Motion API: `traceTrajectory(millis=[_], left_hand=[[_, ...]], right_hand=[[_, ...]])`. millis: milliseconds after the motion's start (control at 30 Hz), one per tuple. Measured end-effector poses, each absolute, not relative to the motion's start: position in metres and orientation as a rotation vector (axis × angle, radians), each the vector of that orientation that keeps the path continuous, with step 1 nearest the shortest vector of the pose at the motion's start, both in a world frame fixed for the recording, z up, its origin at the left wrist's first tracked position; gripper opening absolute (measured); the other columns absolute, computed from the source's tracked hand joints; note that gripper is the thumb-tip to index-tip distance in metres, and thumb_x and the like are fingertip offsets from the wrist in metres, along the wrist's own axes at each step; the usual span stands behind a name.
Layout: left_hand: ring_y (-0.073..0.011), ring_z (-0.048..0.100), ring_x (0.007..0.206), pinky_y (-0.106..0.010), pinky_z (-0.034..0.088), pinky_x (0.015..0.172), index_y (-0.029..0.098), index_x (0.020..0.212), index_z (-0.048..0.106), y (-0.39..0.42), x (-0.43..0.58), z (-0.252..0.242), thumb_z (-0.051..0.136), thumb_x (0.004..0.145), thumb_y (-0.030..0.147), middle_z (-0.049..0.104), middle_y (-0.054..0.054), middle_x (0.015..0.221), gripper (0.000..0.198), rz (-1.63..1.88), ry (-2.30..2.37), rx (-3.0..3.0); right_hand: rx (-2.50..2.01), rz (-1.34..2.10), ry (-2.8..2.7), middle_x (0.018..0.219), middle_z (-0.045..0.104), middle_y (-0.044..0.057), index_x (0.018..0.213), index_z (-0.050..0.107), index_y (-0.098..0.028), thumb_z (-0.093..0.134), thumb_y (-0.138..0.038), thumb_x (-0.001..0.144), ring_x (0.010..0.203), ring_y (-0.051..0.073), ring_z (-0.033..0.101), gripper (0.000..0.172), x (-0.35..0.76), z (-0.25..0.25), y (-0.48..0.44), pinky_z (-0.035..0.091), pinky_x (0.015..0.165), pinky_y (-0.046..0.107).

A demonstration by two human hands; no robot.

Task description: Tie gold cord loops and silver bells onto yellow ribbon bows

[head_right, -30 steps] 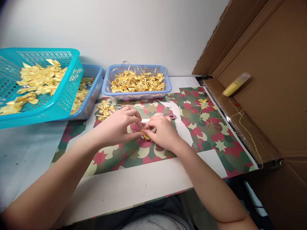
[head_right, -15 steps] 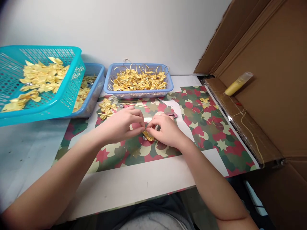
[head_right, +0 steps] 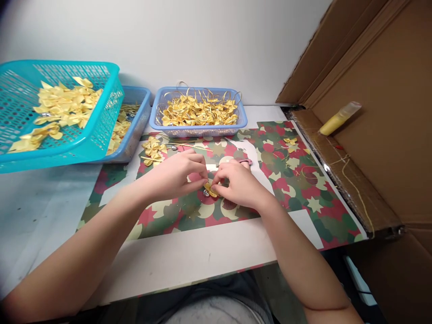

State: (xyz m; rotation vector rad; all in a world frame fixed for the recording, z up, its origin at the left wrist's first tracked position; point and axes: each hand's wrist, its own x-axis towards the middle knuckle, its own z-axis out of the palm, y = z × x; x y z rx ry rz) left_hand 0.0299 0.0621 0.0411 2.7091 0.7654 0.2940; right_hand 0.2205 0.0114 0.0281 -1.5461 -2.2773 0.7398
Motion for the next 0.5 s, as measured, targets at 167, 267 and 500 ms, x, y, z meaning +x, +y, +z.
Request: traceTrajectory(millis=[167, 267, 500], left_hand=[[-0.0172, 0.049, 0.068, -0.029, 0.039, 0.061, 0.016, 0.068, 0.067, 0.0627, 0.0293, 0.0419, 0.053, 0.084, 0.021, 0.059, -0.006, 0.074, 0.022, 0.304, 0.783, 2.719], [-0.0183, 0.05, 0.071, -0.03, 0.039, 0.062, 0.017, 0.071, 0.069, 0.0639, 0.0291, 0.0419, 0.053, 0.084, 0.021, 0.06, -0.006, 0.075, 0.021, 0.306, 0.808, 2.708], [-0.0204, 0.051, 0.075, -0.032, 0.041, 0.065, 0.017, 0.071, 0.068, 0.0664, 0.0266, 0.041, 0.053, 0.085, 0.024, 0.061, -0.007, 0.077, 0.021, 0.295, 0.816, 2.703]], right_hand=[[-1.552, 0.744, -2.311, 0.078, 0.065, 0.001, 0.072, 0.071, -0.024, 0.062, -0.019, 0.085, 0.091, 0.021, 0.053, 0.016, 0.2208, 0.0271, 0.0115, 0.028, 0.082, 0.038], [-1.549, 0.725, -2.324, 0.076, 0.064, 0.001, 0.071, 0.071, -0.024, 0.061, -0.019, 0.085, 0.09, 0.021, 0.053, 0.017, 0.2214, 0.0256, 0.0117, 0.028, 0.081, 0.037], [-1.564, 0.729, -2.322, 0.075, 0.063, 0.001, 0.071, 0.071, -0.023, 0.06, -0.02, 0.086, 0.09, 0.021, 0.053, 0.018, 0.2202, 0.025, 0.0114, 0.027, 0.082, 0.039]])
